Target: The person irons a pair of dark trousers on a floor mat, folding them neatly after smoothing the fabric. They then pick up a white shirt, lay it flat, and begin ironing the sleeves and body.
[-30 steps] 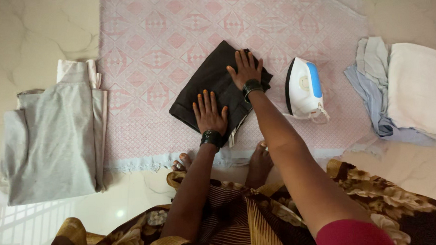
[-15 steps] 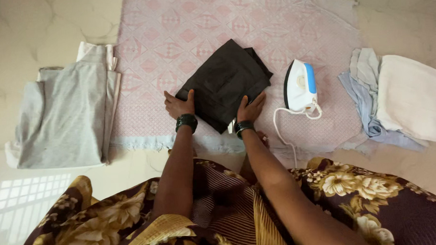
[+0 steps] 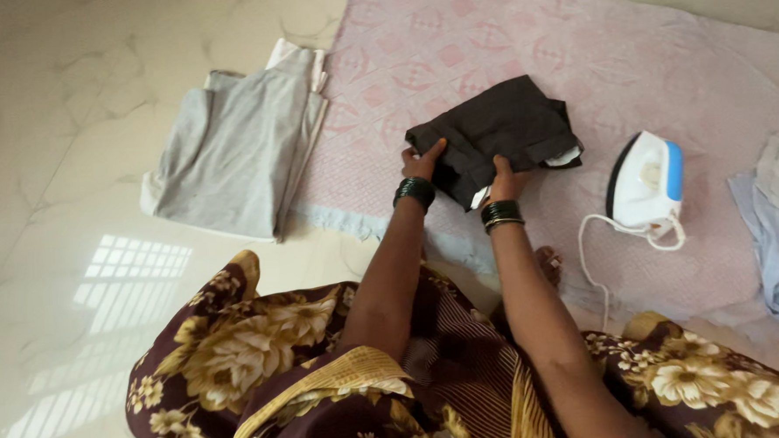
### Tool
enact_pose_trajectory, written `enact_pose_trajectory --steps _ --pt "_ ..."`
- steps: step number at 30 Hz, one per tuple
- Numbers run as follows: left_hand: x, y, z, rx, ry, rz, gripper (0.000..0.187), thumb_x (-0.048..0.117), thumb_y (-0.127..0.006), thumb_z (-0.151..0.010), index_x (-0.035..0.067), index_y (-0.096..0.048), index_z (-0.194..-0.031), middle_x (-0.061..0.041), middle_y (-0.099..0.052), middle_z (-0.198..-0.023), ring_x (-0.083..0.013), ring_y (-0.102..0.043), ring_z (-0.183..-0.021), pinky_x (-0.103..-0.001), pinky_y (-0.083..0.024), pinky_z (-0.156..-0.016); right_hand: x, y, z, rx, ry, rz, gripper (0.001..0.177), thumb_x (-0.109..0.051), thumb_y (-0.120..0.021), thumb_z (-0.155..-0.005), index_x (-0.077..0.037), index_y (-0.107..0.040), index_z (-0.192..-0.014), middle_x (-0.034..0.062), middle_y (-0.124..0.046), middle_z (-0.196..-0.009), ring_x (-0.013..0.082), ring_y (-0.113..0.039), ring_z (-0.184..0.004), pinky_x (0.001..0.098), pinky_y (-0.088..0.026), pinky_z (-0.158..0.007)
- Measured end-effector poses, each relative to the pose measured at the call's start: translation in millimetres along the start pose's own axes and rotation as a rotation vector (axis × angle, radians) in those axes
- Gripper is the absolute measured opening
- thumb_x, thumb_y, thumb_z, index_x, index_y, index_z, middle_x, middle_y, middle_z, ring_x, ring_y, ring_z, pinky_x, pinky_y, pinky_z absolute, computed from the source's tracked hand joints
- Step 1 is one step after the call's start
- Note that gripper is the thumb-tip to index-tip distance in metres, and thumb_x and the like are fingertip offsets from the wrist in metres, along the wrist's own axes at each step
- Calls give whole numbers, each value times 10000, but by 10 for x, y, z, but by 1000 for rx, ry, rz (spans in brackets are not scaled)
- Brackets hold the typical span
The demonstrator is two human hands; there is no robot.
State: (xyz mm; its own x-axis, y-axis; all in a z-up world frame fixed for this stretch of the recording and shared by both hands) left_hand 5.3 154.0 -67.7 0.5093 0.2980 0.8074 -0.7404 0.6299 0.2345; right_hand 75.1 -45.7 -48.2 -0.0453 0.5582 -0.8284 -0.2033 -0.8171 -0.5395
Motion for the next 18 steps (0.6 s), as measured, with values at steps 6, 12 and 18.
enact_pose_trajectory --steps 6,12,18 --pt "995 544 -244 55 -262 710 1122 186 -981 -536 -74 -318 -1402 -212 -659 -1149 -295 -672 -963 -406 -610 -817 -513 -1321 103 -426 -19 37 652 44 -720 -885 -36 -408 -1451 96 -601 -1293 224 -596 -1161 376 -526 -1062" --pt "2122 2357 -461 84 -485 707 931 72 -839 -620 36 -342 -1407 -152 -683 -1041 -271 -691 -853 -416 -620 -761 -566 -2782 883 -748 -145 -29 842 -47 -760 -915 -83 -268 -1597 110 -508 -1494 248 -546 -1313 396 -488 -1135" --pt "1581 4194 -698 -72 -343 828 292 134 -745 -776 -16 -682 -1018 -109 -695 -878 -278 -678 -849 -415 -609 -786 524 -3132 2065 -879 -428 198 1051 -280 -788 -910 -156 -63 -1661 115 -461 -1509 224 -535 -1227 394 -495 -938"
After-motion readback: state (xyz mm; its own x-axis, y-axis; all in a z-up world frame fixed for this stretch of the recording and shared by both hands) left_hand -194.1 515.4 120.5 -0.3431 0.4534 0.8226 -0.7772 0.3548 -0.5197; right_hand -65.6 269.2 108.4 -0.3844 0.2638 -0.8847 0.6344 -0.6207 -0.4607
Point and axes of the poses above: each hand's wrist, its own z-axis away from the middle knuckle, its own y-axis out of the back of the hand, x = y × z, the point moved 4 cm from there along -z, towards the middle knuckle
